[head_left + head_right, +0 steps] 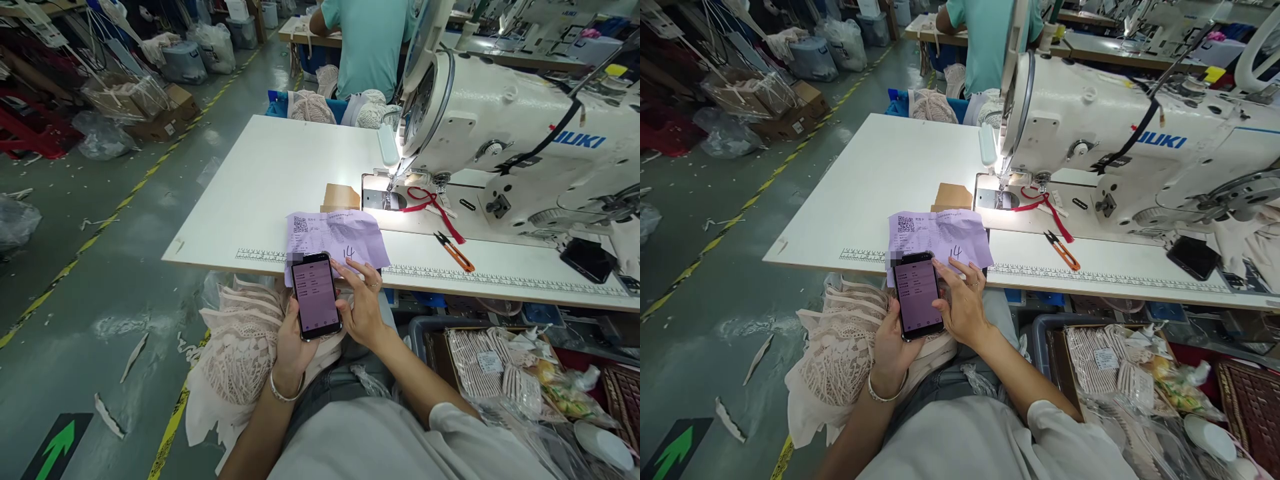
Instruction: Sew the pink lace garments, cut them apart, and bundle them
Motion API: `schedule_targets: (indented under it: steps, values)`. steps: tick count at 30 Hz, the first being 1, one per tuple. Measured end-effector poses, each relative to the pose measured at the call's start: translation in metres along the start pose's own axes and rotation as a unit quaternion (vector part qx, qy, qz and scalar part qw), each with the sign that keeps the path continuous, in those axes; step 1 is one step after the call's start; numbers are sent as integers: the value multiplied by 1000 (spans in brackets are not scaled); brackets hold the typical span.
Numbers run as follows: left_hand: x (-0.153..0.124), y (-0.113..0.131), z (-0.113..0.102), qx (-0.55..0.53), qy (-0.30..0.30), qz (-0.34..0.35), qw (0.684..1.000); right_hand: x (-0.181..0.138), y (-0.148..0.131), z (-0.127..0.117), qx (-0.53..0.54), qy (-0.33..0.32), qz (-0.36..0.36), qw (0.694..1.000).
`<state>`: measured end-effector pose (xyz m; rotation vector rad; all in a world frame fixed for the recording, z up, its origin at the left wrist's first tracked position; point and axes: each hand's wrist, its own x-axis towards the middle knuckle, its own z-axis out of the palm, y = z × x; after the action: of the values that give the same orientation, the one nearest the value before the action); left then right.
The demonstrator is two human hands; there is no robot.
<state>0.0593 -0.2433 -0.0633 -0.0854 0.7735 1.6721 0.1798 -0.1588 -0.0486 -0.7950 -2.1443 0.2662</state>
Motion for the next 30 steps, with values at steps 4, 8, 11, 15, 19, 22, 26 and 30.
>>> schedule_targets:
  steps: [4, 8, 11, 15, 19, 22, 26, 30]
  values:
    - [0, 0, 3, -2, 20, 1, 1000, 2, -1, 1, -9, -13, -1, 1000]
    - [0, 0, 5, -9, 28, 8, 1000, 4, -2, 2, -10, -29, -13, 999]
    - [0, 0, 5, -9, 22, 4, 1000, 1, -1, 2, -11, -30, -7, 999]
    - [0, 0, 5, -16, 14, -2, 1000, -13, 3, -1, 17, -21, -37, 999]
    - [-1, 0, 4, -9, 28, -9, 1000, -29, 8, -5, 54, -53, -108, 991]
    - [-1, -1, 2, -4, 20, -2, 1000, -34, 7, -3, 31, -46, -87, 995]
    - [0, -2, -1, -1, 11, 1, 1000, -29, 2, 1, -9, 6, -30, 999]
    - [1, -3, -1, -6, 9, -2, 1000, -25, -2, 2, -11, -1, -28, 1000]
